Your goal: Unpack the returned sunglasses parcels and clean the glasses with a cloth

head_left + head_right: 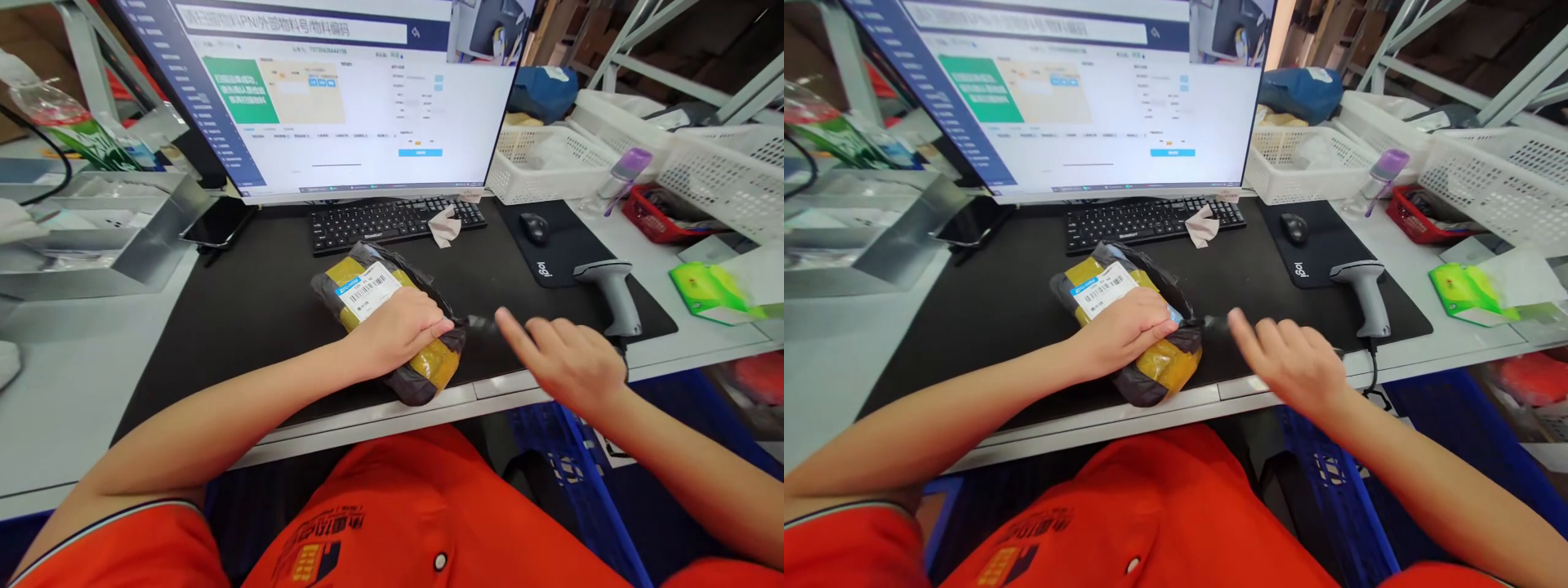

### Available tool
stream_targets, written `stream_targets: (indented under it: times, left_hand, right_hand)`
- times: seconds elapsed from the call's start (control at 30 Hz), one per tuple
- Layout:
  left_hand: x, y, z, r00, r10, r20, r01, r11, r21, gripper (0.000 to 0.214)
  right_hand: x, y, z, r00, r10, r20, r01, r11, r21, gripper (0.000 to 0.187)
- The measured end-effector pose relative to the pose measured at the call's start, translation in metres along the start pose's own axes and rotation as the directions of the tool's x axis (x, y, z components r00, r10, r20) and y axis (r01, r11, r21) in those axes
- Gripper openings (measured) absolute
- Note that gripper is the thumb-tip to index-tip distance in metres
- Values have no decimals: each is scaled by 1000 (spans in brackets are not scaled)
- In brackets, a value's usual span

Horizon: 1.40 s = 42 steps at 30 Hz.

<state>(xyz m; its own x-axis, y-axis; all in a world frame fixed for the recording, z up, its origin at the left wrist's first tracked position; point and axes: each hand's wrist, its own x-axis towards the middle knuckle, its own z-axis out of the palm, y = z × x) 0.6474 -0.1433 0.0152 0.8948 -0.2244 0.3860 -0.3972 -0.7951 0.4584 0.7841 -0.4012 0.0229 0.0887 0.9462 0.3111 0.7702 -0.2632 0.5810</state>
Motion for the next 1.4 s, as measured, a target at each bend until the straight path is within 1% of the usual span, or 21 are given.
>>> stream_targets:
  times: [0.07, 0.17, 0.27, 0.33, 0.37, 0.43, 0.47, 0.53, 0.57, 0.6, 0.63, 0.67, 0.7, 0.8, 0.83, 0.9, 1.0, 1.1, 1.2, 1.3, 1.4]
  left_hand:
    - [-5, 0, -1, 1000, 10, -17, -10, 1000, -25, 52]
    - [-11, 0, -1, 999, 3, -38, -5, 999, -51, 51]
    - [-12, 0, -1, 999, -3, -34, 1, 998, -63, 51]
    - [-10, -1, -1, 1000, -6, -31, 4, 998, -70, 51]
    - [-9, -1, 0, 999, -11, -31, 9, 997, -74, 51]
    - [-9, 0, 0, 999, -18, -35, 14, 996, -86, 53]
    - [-9, 1, 0, 999, -20, -39, 16, 996, -92, 54]
    - [-9, 2, 0, 998, -25, -49, 20, 995, -98, 55]
    - [-10, 3, 0, 998, -26, -53, 21, 995, -99, 56]
    - [-10, 3, 0, 998, -29, -57, 23, 995, -102, 56]
    - [-10, 4, -1, 998, -32, -58, 26, 994, -106, 55]
    - [-10, 4, -1, 998, -36, -52, 30, 993, -111, 53]
    - [-10, 5, -2, 999, -37, -40, 32, 993, -115, 51]
    - [-11, 5, -4, 1000, -16, 8, 17, 994, -108, 46]
    - [-12, 5, -5, 1000, 5, 23, -2, 994, -106, 45]
    - [-15, 5, -6, 998, 47, 38, -43, 993, -109, 45]
    - [-20, 5, -9, 996, 72, 48, -66, 991, -112, 49]
    - [-24, 6, -13, 995, 70, 72, -61, 991, -119, 48]
    - [-26, 7, -16, 993, 66, 98, -53, 989, -136, 46]
    - [-27, 6, -16, 992, 85, 93, -70, 986, -153, 45]
    - [-27, 6, -15, 991, 121, 52, -111, 981, -156, 43]
  right_hand:
    - [-7, 24, 27, 971, 218, 103, -211, 975, -76, 38]
    - [-17, 45, 65, 889, 417, 191, -417, 908, -40, 38]
    - [-12, 40, 93, 816, 503, 285, -540, 839, 65, 40]
    - [0, 32, 106, 786, 501, 362, -582, 798, 159, 41]
    - [8, 28, 109, 784, 478, 396, -584, 785, 208, 40]
    - [24, 22, 106, 808, 409, 425, -549, 784, 290, 36]
    - [31, 19, 98, 835, 368, 408, -515, 785, 345, 36]
    - [42, 10, 73, 907, 274, 321, -413, 729, 546, 42]
    - [46, 2, 59, 944, 222, 243, -329, 621, 711, 49]
    - [49, -8, 45, 973, 163, 166, -224, 470, 854, 57]
    - [52, -20, 33, 989, 85, 118, -140, 336, 932, 64]
    - [53, -33, 25, 995, 37, 91, -97, 219, 971, 61]
    - [55, -46, 21, 996, 42, 77, -81, 103, 991, 54]
    - [58, -79, 29, 980, 156, 126, -85, -246, 966, 34]
    - [59, -86, 34, 971, 189, 149, -79, -335, 939, 33]
    - [59, -92, 43, 965, 205, 164, -59, -440, 896, 34]
    - [61, -90, 45, 985, 137, 102, -29, -452, 892, 34]
    - [67, -84, 42, 997, 76, -7, 35, -383, 923, 40]
    - [73, -84, 42, 992, 95, -89, 116, -339, 933, 49]
    - [74, -88, 44, 986, 128, -105, 144, -352, 925, 54]
    - [70, -89, 47, 988, 137, -68, 116, -376, 919, 55]
